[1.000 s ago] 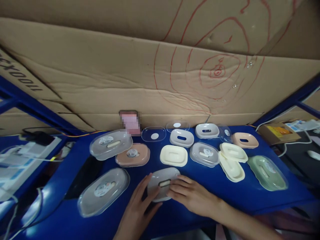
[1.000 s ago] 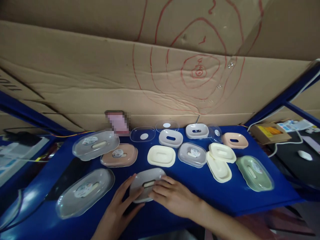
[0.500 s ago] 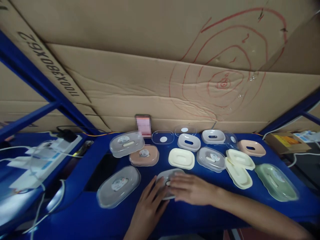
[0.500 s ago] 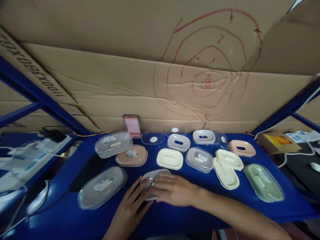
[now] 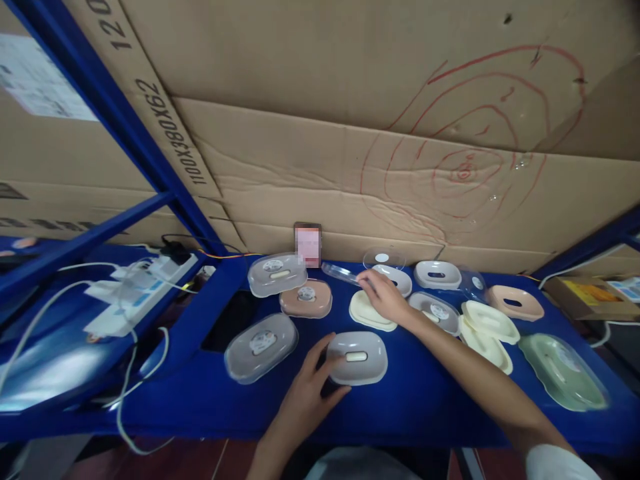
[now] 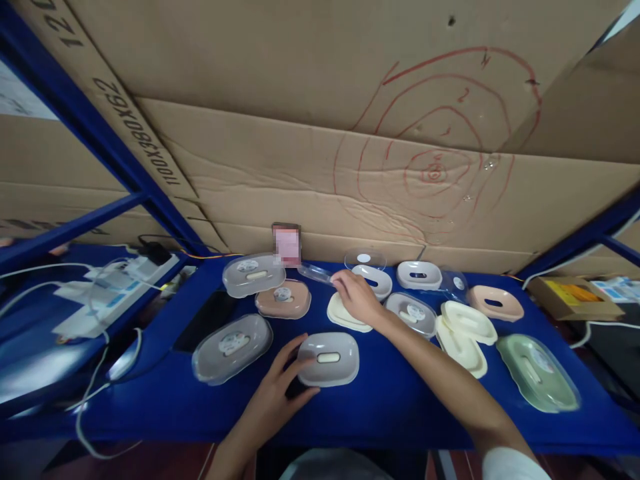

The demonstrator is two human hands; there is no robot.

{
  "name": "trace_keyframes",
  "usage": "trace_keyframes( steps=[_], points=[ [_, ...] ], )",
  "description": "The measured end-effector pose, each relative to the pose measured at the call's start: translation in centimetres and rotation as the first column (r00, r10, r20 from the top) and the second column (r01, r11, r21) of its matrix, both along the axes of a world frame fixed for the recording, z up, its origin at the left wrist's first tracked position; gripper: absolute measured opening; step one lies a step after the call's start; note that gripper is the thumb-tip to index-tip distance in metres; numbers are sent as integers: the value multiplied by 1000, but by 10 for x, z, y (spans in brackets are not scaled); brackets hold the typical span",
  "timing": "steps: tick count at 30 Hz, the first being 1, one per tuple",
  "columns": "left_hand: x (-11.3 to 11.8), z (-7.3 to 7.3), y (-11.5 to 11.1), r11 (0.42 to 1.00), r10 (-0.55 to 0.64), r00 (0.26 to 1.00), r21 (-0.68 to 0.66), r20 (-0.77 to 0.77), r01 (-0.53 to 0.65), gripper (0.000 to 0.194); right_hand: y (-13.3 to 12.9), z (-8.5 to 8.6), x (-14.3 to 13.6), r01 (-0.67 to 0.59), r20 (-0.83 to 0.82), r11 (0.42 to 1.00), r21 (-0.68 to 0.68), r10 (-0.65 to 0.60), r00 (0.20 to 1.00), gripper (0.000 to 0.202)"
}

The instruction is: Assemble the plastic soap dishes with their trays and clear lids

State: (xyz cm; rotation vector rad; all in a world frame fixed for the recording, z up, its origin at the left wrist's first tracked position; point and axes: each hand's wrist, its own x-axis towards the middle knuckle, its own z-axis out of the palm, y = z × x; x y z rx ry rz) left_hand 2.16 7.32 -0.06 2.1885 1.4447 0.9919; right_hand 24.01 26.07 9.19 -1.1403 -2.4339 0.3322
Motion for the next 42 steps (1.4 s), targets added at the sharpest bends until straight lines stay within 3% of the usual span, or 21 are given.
trace_keyframes(
  steps=[3, 6, 8, 10, 13, 15, 17, 20, 25, 29, 33, 42],
  points=[
    [0, 1, -1, 997, 20, 999, -69, 35, -18, 83, -46, 4, 37, 43, -181, 990, -137, -68, 981, 50],
    [3, 2, -1, 996, 49, 999, -72, 16, -47, 99, -86, -8, 59, 35, -413, 875, -483, -263, 872, 50],
    [5, 4, -1, 1000, 9, 999, -25, -46, -11, 94, -104, -23, 62, 51, -423, 826, -562, -340, 840, 48],
    [7, 8, 0, 998, -56, 992, 29, -117, 60, 84, -116, -37, 59, 124, -404, 871, -475, -340, 849, 45],
    [9, 12, 0, 993, -88, 985, 69, -151, 99, 76, -130, -50, 56, 190, -302, 952, -239, -259, 917, 42],
    [9, 11, -1, 993, -76, 988, 76, -134, 87, 74, -139, -50, 57, 89, -143, 983, -161, -112, 983, 52],
    [8, 7, -2, 994, -68, 991, 72, -116, 76, 72, -146, -47, 60, -66, 28, 990, -123, 70, 997, 65],
    [7, 1, -4, 997, -42, 993, 63, -109, 49, 72, -148, -40, 67, -231, 189, 971, -62, 238, 953, 69],
    [6, 3, -4, 998, -66, 992, 15, -109, 68, 82, -134, -32, 76, -427, 238, 901, -76, 432, 870, 63],
    [5, 9, -3, 997, -66, 995, -45, -79, 63, 88, -125, -34, 75, -447, 234, 893, -40, 444, 865, 62],
    [4, 9, -1, 996, -45, 999, -79, -28, 43, 82, -125, -41, 70, -454, 247, 891, -3, 441, 863, 67],
    [2, 12, 5, 992, -59, 998, -115, -22, 56, 91, -137, -65, 65, -353, 233, 934, 62, 330, 915, 70]
  ],
)
